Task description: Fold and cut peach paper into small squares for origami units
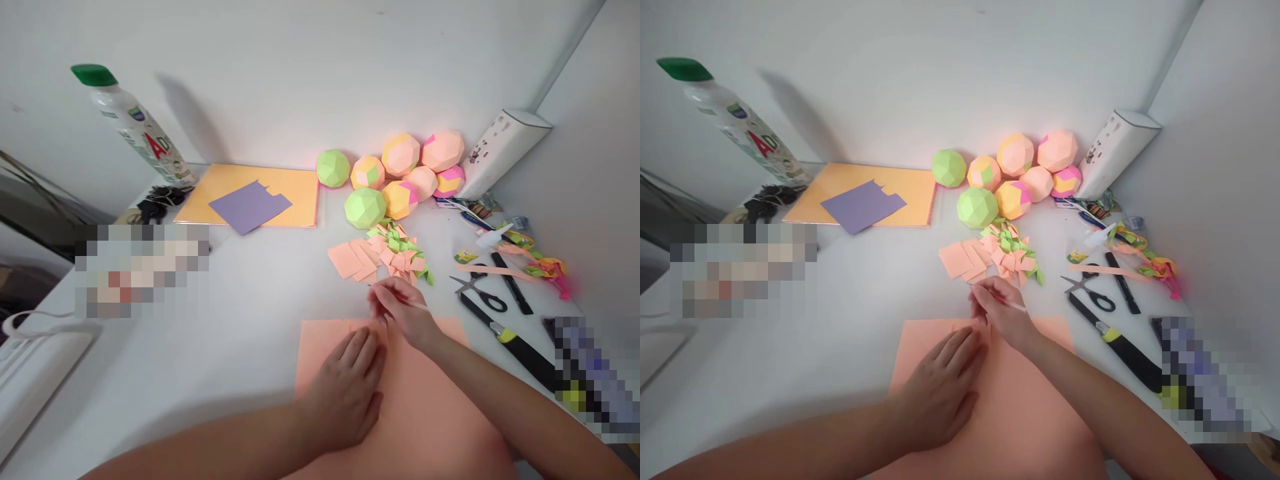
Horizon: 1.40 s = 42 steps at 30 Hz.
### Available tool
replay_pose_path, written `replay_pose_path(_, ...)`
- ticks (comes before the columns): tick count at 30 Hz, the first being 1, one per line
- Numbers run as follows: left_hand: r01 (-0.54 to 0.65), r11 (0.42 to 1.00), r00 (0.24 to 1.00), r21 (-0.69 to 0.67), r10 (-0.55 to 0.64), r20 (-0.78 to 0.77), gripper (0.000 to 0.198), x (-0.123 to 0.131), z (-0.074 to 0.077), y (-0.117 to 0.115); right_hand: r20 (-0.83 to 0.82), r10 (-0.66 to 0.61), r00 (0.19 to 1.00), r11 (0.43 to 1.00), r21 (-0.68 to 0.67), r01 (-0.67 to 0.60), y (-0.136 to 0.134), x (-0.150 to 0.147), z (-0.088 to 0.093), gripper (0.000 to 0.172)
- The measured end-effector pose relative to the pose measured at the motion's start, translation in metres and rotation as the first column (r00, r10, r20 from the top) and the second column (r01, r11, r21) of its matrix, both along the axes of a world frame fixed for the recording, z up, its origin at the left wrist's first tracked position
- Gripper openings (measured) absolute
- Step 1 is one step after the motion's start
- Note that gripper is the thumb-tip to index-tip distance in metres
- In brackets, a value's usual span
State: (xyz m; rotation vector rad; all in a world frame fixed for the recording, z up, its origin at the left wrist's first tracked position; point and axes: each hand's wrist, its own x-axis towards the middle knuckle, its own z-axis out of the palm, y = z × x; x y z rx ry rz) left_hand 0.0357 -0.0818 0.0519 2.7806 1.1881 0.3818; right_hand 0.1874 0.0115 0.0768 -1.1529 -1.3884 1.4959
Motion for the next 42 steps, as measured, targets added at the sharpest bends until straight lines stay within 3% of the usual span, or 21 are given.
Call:
replay_pose_path(1,-0.001,1.000,0.999,0.002,0.001,0.032,0.056,-0.001,-0.001,-0.001,0.048,0.020,0.999,0.996,0.080,-0.024,-0.004,0.008,0.002,0.019)
replay_pose_path(2,-0.002,1.000,0.998,0.021,0.000,0.062,0.055,-0.003,-0.002,-0.001,0.192,0.036,0.981,0.956,0.278,-0.089,-0.008,0.015,0.002,0.018)
replay_pose_path(3,-0.005,0.999,0.996,0.047,0.001,0.090,0.054,-0.004,-0.002,-0.002,0.326,0.039,0.945,0.853,0.481,-0.201,-0.013,0.021,0.002,0.016)
replay_pose_path(5,-0.025,0.996,0.992,0.089,0.014,0.125,0.050,-0.005,-0.001,-0.003,0.523,-0.022,0.852,0.562,0.711,-0.422,-0.020,0.031,-0.001,0.017)
replay_pose_path(6,-0.039,0.995,0.991,0.093,0.026,0.130,0.048,-0.006,0.000,-0.004,0.580,-0.069,0.812,0.434,0.750,-0.499,-0.023,0.033,-0.003,0.017)
replay_pose_path(7,-0.052,0.995,0.992,0.089,0.041,0.123,0.047,-0.006,0.001,-0.004,0.617,-0.117,0.778,0.344,0.760,-0.551,-0.025,0.034,-0.005,0.018)
replay_pose_path(9,-0.065,0.995,0.995,0.077,0.058,0.086,0.048,-0.008,0.002,-0.003,0.663,-0.200,0.721,0.259,0.746,-0.614,-0.028,0.035,-0.009,0.019)
replay_pose_path(13,-0.055,0.993,0.998,0.105,0.056,-0.002,0.058,-0.014,0.000,-0.001,0.715,-0.278,0.642,0.242,0.699,-0.673,-0.032,0.035,-0.011,0.021)
replay_pose_path(16,-0.069,0.988,0.997,0.138,0.074,-0.033,0.064,-0.015,-0.003,-0.001,0.729,-0.274,0.627,0.241,0.684,-0.689,-0.034,0.037,-0.010,0.022)
replay_pose_path(24,-0.206,0.952,0.978,0.228,0.193,0.076,0.070,-0.007,-0.018,-0.005,0.775,-0.230,0.589,0.268,0.632,-0.727,-0.030,0.039,-0.009,0.026)
replay_pose_path(34,-0.228,0.949,0.974,0.216,0.221,0.059,0.042,-0.007,-0.016,-0.005,0.777,-0.215,0.591,0.289,0.629,-0.722,-0.027,0.036,-0.008,0.025)
replay_pose_path(42,-0.274,0.935,0.962,0.227,0.266,0.064,0.035,-0.005,-0.015,-0.006,0.786,-0.196,0.586,0.294,0.617,-0.730,-0.027,0.038,-0.010,0.026)
